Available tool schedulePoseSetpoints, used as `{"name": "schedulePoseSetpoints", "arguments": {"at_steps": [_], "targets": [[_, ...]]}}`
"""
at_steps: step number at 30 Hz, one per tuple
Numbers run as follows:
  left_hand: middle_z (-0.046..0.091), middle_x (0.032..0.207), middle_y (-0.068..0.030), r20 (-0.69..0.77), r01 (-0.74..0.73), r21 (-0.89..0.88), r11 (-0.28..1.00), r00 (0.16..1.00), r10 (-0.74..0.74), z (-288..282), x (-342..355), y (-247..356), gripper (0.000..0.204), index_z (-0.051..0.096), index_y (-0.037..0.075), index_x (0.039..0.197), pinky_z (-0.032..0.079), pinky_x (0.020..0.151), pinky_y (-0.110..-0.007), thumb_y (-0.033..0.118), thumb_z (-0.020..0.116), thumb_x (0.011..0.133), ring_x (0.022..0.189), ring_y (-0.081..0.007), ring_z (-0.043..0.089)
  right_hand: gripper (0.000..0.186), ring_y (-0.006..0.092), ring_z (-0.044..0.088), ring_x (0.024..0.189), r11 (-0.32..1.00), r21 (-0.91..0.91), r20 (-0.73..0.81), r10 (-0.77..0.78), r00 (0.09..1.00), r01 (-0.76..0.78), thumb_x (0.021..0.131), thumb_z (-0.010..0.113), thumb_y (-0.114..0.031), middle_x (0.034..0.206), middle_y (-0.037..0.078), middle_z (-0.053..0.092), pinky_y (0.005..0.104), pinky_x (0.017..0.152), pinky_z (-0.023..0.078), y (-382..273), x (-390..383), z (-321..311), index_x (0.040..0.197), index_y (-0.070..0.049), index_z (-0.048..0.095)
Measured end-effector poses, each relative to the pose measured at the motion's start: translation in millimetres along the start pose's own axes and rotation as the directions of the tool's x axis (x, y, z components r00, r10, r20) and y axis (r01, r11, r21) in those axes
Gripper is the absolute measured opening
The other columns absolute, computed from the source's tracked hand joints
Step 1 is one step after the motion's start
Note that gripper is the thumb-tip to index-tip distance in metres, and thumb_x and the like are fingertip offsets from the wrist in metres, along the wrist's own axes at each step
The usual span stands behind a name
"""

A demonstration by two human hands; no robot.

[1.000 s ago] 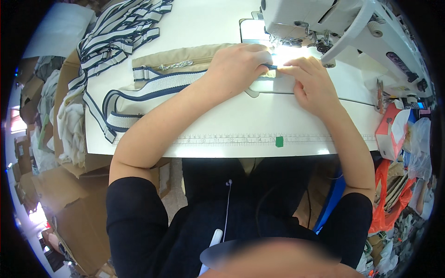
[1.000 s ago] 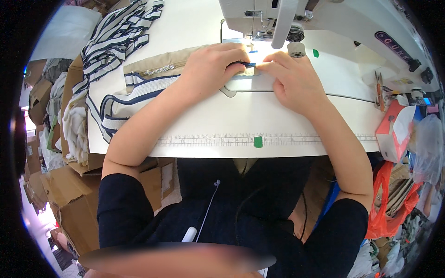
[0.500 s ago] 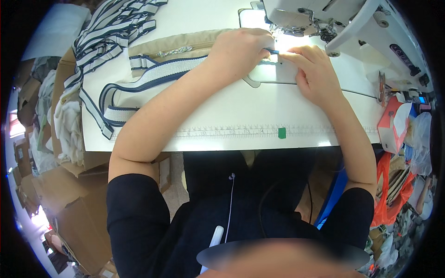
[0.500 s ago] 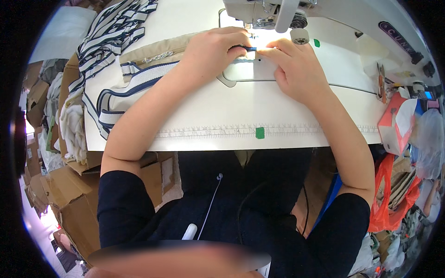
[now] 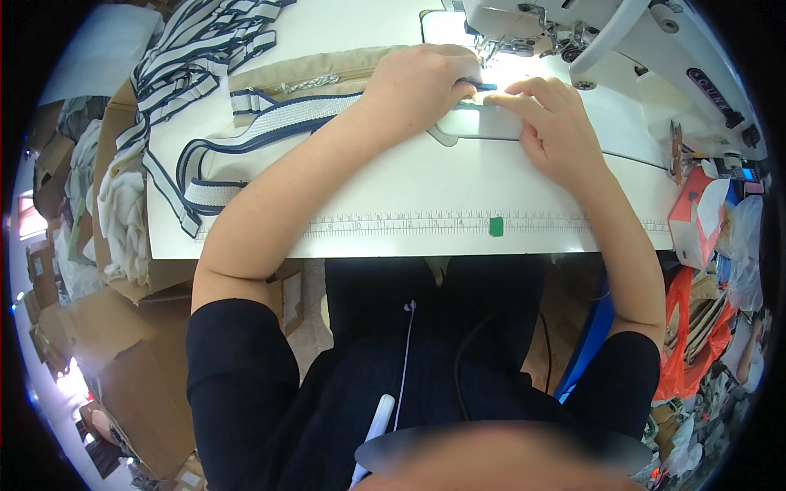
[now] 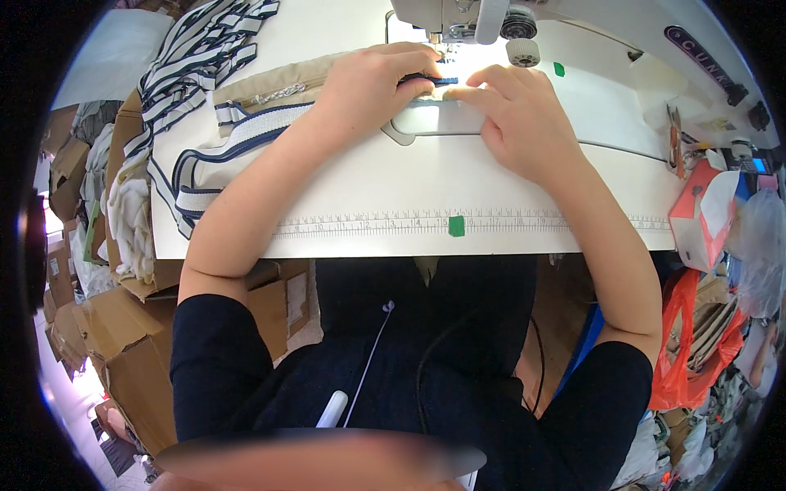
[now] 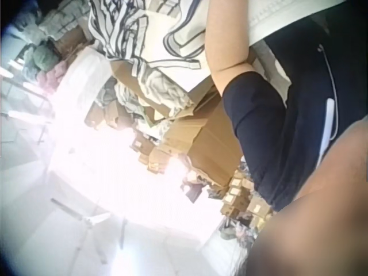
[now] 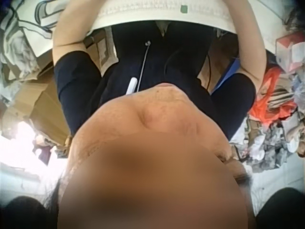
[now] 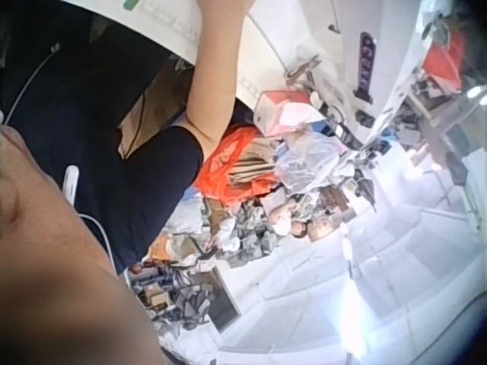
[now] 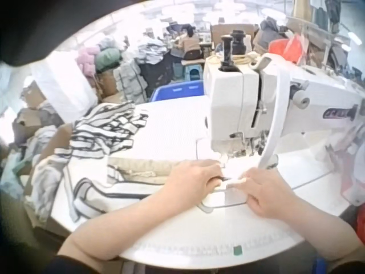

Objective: Using an industrial sewing machine to assemble fabric and padded components for bags or straps.

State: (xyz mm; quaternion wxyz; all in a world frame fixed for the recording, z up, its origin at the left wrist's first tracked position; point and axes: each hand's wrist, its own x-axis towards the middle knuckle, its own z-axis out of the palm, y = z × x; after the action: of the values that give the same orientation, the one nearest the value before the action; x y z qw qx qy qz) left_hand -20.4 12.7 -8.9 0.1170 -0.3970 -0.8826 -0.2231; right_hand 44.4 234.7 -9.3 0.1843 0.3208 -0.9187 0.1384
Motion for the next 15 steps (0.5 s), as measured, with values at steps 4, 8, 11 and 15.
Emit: {"name": "schedulePoseSetpoints", "arguments": {"at_steps": [4, 8, 11, 15], "targets": [[0.069, 0.099, -0.0019, -0.072, -0.050, -0.025, 0.998, 0.996, 0.048, 3.0, 0.8, -2.8, 0.014, 0.069, 0.013, 0.094, 0.054, 0.074, -0.036, 0.021, 0.067, 0.083, 0.087, -0.0246, 0.067, 0.044, 0.0195, 0.055, 0.101, 0.999, -0.040, 0.039, 0.029, 0.999, -0.027, 0.074, 0.057, 0.003, 0.112, 0.002, 0.057, 0.0376, 0.091, 0.041, 0.1, -0.3, 2.6, 0.112, -0.017, 0.068], [0.070, 0.091, -0.0031, -0.056, -0.015, -0.038, 0.999, 0.998, 0.013, 2.3, 9.9, -11.1, 0.015, 0.068, 0.012, 0.092, 0.053, 0.070, -0.038, 0.025, 0.065, 0.084, 0.083, -0.0257, 0.067, 0.044, 0.0184, 0.054, 0.104, 0.998, -0.011, 0.051, 0.062, 0.997, -0.062, 0.075, 0.057, 0.003, 0.111, 0.002, 0.057, 0.0380, 0.092, 0.040, 1.0, 4.0, 4.2, 0.113, -0.016, 0.067], [0.071, 0.095, -0.0080, -0.008, 0.028, -0.050, 0.998, 1.000, -0.028, -8.8, 20.2, -10.2, 0.020, 0.070, 0.008, 0.097, 0.053, 0.075, -0.037, 0.022, 0.062, 0.086, 0.086, -0.0258, 0.068, 0.046, 0.0185, 0.053, 0.105, 0.997, -0.050, 0.031, 0.061, 0.998, -0.060, 0.075, 0.057, 0.003, 0.113, 0.001, 0.056, 0.0385, 0.092, 0.040, 2.1, 6.0, 5.6, 0.115, -0.016, 0.067], [0.070, 0.102, -0.0142, 0.053, 0.117, -0.093, 0.989, 0.992, -0.112, -3.1, 20.4, -16.5, 0.024, 0.071, 0.003, 0.099, 0.052, 0.081, -0.039, 0.020, 0.060, 0.086, 0.091, -0.0327, 0.067, 0.047, 0.0194, 0.053, 0.105, 0.994, -0.083, 0.012, 0.065, 0.998, -0.064, 0.076, 0.056, 0.001, 0.116, 0.001, 0.057, 0.0389, 0.092, 0.040, 1.2, 7.2, 9.1, 0.119, -0.016, 0.065]]}}
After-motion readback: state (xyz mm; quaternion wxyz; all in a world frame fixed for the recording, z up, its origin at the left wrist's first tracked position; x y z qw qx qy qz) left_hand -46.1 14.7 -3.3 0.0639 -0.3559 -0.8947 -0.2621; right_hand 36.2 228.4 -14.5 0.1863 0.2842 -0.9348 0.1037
